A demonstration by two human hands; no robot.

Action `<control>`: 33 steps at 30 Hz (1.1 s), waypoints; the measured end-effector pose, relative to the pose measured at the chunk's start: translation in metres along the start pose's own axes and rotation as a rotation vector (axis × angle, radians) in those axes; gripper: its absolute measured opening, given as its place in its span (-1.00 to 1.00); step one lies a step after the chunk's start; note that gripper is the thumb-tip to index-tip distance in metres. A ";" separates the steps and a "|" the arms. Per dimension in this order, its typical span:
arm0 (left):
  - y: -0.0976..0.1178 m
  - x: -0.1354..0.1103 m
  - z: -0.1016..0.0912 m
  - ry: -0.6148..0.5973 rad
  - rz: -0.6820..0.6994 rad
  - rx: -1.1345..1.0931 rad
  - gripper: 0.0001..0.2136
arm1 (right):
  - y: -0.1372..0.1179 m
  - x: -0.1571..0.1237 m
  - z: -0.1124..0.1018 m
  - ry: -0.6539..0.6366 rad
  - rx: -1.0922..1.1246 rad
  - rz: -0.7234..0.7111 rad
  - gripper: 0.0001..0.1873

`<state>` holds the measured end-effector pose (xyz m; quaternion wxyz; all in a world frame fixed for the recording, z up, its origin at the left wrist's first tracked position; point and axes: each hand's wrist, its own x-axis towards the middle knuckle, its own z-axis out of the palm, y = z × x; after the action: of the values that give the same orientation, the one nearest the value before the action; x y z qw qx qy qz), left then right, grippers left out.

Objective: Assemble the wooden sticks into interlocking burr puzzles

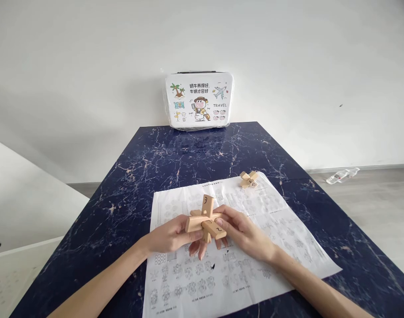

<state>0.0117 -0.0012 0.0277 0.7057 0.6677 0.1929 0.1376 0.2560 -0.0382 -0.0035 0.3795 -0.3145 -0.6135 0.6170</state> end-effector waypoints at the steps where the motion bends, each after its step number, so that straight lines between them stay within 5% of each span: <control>1: 0.001 0.000 0.000 -0.013 -0.007 0.000 -0.66 | -0.001 -0.001 -0.001 0.002 -0.039 0.005 -0.64; 20: -0.002 0.001 0.001 -0.022 0.012 -0.004 -0.79 | -0.004 -0.002 0.007 0.045 0.072 -0.036 -0.62; 27: 0.002 0.003 0.003 -0.073 0.054 -0.033 -0.72 | -0.002 -0.001 0.008 0.051 0.145 -0.058 -0.66; 33: 0.003 0.003 0.007 -0.069 0.078 -0.050 -0.44 | -0.001 -0.001 0.008 0.059 0.192 -0.069 -0.68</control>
<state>0.0179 -0.0057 0.0301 0.7225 0.6612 0.1387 0.1468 0.2500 -0.0436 -0.0019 0.4468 -0.2733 -0.5505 0.6501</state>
